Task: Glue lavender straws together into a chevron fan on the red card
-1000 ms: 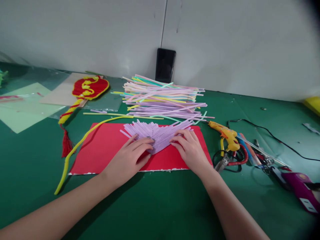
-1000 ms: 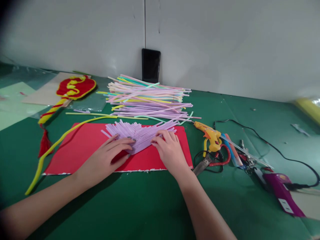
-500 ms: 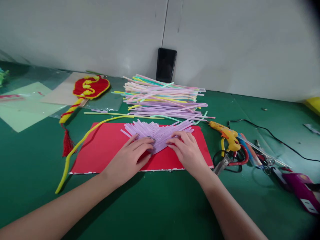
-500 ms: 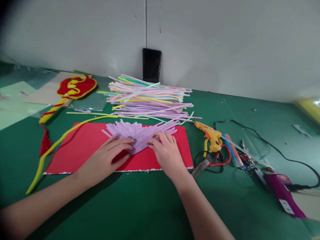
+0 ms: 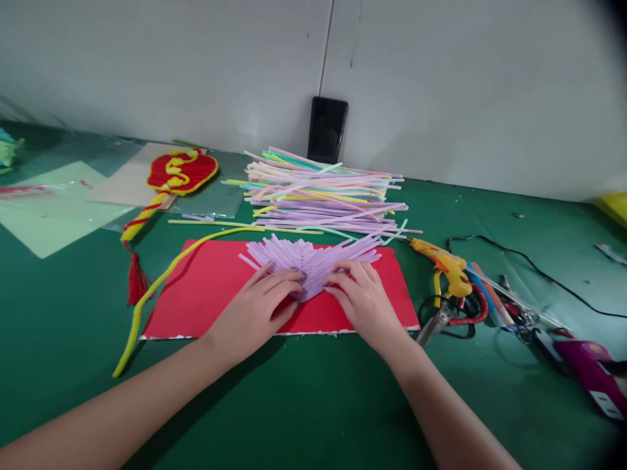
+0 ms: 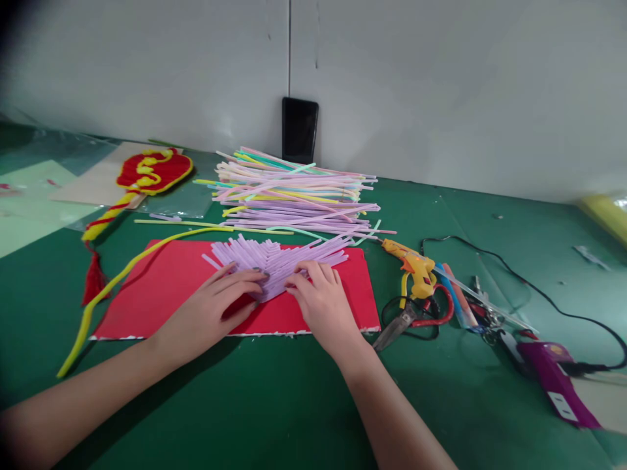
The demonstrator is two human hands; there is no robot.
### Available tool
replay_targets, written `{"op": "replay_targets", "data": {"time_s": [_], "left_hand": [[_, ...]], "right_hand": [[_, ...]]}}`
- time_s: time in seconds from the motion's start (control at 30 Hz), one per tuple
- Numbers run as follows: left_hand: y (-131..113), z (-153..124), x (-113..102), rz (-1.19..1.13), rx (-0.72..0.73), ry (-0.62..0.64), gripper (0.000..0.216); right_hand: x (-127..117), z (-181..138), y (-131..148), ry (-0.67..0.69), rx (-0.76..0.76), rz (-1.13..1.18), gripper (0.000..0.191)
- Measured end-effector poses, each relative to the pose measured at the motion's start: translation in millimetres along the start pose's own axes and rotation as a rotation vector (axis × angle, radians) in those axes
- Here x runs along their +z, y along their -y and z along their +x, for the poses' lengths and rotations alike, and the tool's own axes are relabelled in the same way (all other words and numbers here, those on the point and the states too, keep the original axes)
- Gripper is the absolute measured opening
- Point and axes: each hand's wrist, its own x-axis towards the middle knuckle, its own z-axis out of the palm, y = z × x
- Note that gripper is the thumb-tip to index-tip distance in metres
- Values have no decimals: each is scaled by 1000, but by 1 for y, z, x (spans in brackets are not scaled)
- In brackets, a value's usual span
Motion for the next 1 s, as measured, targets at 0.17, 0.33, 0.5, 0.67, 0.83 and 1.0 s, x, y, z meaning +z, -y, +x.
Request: {"op": "replay_targets", "data": {"time_s": [0.17,0.33,0.5,0.67,0.83,1.0], "left_hand": [[0,0,0,12,-2,6,16],[1,0,1,25,5,6,17],[2,1,3,27,18,-9,17],[2,0,2,14,20,-15,16],[2,0,1,-3,4,-10,14],[2,-1,1,-14,2,-15,14]], "right_hand": [[0,-1,9,-2,4,11,16],[6,-2,18,44,-56,32,20],[11,-2,21,26,-48,47,18],[4,-2,14,-60,-39,68,19],[-13,-7,-23,-344,188,11,20],[-18,-12,-54,-355,325,52,19]]}}
